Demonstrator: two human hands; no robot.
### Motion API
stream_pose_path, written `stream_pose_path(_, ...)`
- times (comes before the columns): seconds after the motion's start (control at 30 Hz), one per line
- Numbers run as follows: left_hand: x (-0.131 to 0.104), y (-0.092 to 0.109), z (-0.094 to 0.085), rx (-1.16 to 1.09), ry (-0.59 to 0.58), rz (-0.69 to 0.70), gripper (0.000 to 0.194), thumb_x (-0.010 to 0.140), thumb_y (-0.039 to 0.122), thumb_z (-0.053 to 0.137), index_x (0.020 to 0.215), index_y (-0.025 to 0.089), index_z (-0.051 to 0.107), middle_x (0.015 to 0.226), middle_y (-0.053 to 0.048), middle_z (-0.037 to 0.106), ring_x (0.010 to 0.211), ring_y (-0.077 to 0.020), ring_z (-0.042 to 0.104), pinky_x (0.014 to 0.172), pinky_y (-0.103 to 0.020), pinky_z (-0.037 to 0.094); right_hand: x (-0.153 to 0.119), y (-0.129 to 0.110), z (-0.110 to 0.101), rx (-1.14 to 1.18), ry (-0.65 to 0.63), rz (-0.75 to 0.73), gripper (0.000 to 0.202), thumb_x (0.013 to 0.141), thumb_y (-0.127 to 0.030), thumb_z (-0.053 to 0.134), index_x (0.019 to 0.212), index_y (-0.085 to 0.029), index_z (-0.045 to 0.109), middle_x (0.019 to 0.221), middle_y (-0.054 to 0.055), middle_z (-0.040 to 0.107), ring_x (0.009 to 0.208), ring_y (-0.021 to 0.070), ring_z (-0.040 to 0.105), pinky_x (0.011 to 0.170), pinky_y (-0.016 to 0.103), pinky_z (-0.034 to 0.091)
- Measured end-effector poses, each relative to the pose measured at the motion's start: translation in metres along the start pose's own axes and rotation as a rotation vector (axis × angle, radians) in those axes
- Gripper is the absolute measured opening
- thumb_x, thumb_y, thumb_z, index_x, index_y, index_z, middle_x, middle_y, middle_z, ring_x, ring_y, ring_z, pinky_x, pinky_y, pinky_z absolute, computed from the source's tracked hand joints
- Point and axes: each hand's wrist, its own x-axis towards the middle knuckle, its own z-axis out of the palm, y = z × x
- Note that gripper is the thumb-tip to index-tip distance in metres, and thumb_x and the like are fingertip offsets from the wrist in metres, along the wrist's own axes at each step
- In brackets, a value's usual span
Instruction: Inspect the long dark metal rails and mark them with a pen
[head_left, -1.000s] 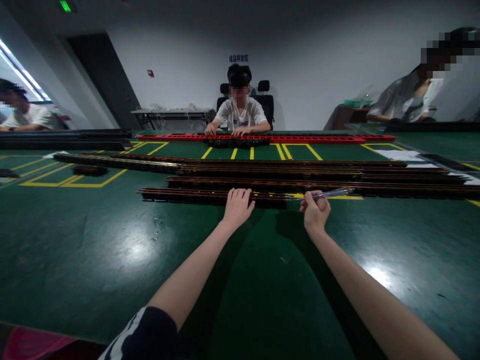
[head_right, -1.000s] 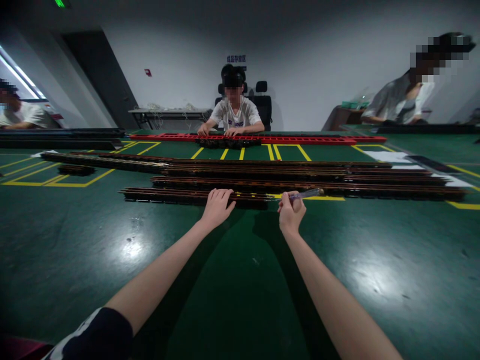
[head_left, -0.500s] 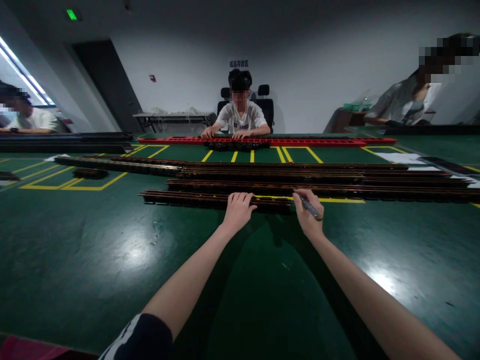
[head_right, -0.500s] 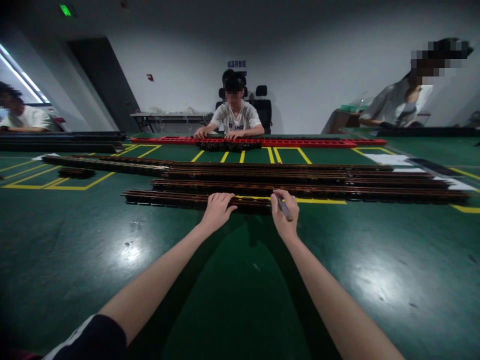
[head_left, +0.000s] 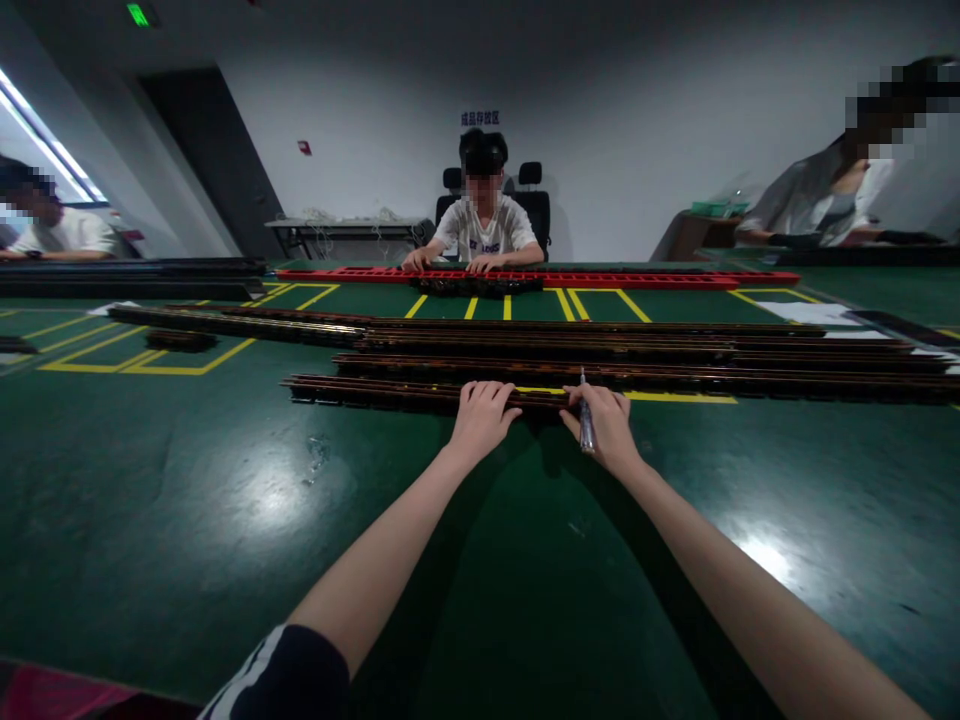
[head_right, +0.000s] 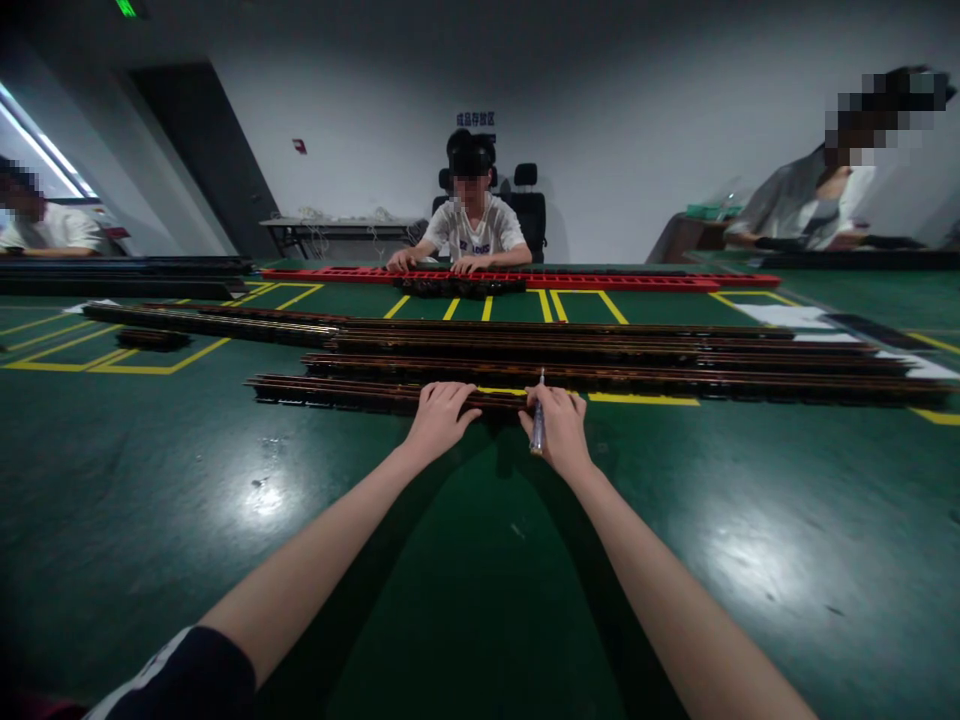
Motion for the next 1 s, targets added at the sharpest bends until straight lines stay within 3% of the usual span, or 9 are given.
stream_pose_path(0.3, 0.000, 0.001, 0.000, -0.001, -0.026, 0.051, 0.040, 0.094, 0.037, 0.046, 0.128, 0.017, 0.053, 0.127, -0.010, 0.060, 0.121, -0.0227, 0.052, 0.109, -0.044, 0.033, 0.001, -0.001, 0.003, -0.001, 0.069, 0.075, 0.013, 0.069, -0.023, 0.053, 0.080, -0.024, 0.047, 0.104, 0.008, 0.071, 0.102, 0.0295, 0.059, 0.091, 0.046, 0.031)
stream_pose_path(0.5, -0.001, 0.000, 0.003, 0.024, -0.008, 0.038, 0.044, 0.094, 0.039, 0.041, 0.131, 0.016, 0.051, 0.127, -0.012, 0.059, 0.123, -0.0245, 0.050, 0.111, -0.047, 0.031, 0.000, 0.014, 0.010, -0.057, 0.156, 0.092, 0.016, 0.068, -0.016, 0.046, 0.080, -0.025, 0.048, 0.096, 0.005, 0.070, 0.106, 0.0274, 0.057, 0.096, 0.045, 0.029)
stream_pose_path(0.67, -0.001, 0.001, 0.003, 0.041, -0.011, 0.022, 0.045, 0.094, 0.037, 0.040, 0.131, 0.016, 0.052, 0.127, -0.012, 0.059, 0.123, -0.0261, 0.049, 0.110, -0.048, 0.031, -0.002, 0.019, 0.010, -0.130, 0.115, 0.026, 0.018, 0.072, -0.016, 0.046, 0.087, -0.024, 0.052, 0.099, 0.007, 0.068, 0.108, 0.0275, 0.058, 0.101, 0.046, 0.028)
stream_pose_path(0.87, -0.001, 0.000, 0.006, 0.041, 0.013, 0.035, 0.042, 0.091, 0.033, 0.042, 0.129, 0.018, 0.053, 0.123, -0.010, 0.062, 0.117, -0.0251, 0.052, 0.108, -0.047, 0.033, -0.001, 0.000, 0.004, -0.139, 0.043, -0.128, 0.022, 0.074, -0.021, 0.049, 0.095, -0.022, 0.055, 0.086, 0.005, 0.067, 0.104, 0.0273, 0.060, 0.105, 0.049, 0.026)
stream_pose_path(1.0, -0.001, 0.000, 0.007, 0.038, 0.015, 0.035, 0.042, 0.090, 0.028, 0.042, 0.130, 0.019, 0.053, 0.123, -0.009, 0.062, 0.117, -0.0247, 0.053, 0.109, -0.046, 0.033, 0.000, -0.003, 0.003, -0.132, -0.001, -0.089, 0.020, 0.076, -0.023, 0.050, 0.096, -0.023, 0.054, 0.086, 0.006, 0.066, 0.100, 0.0274, 0.061, 0.104, 0.050, 0.027)
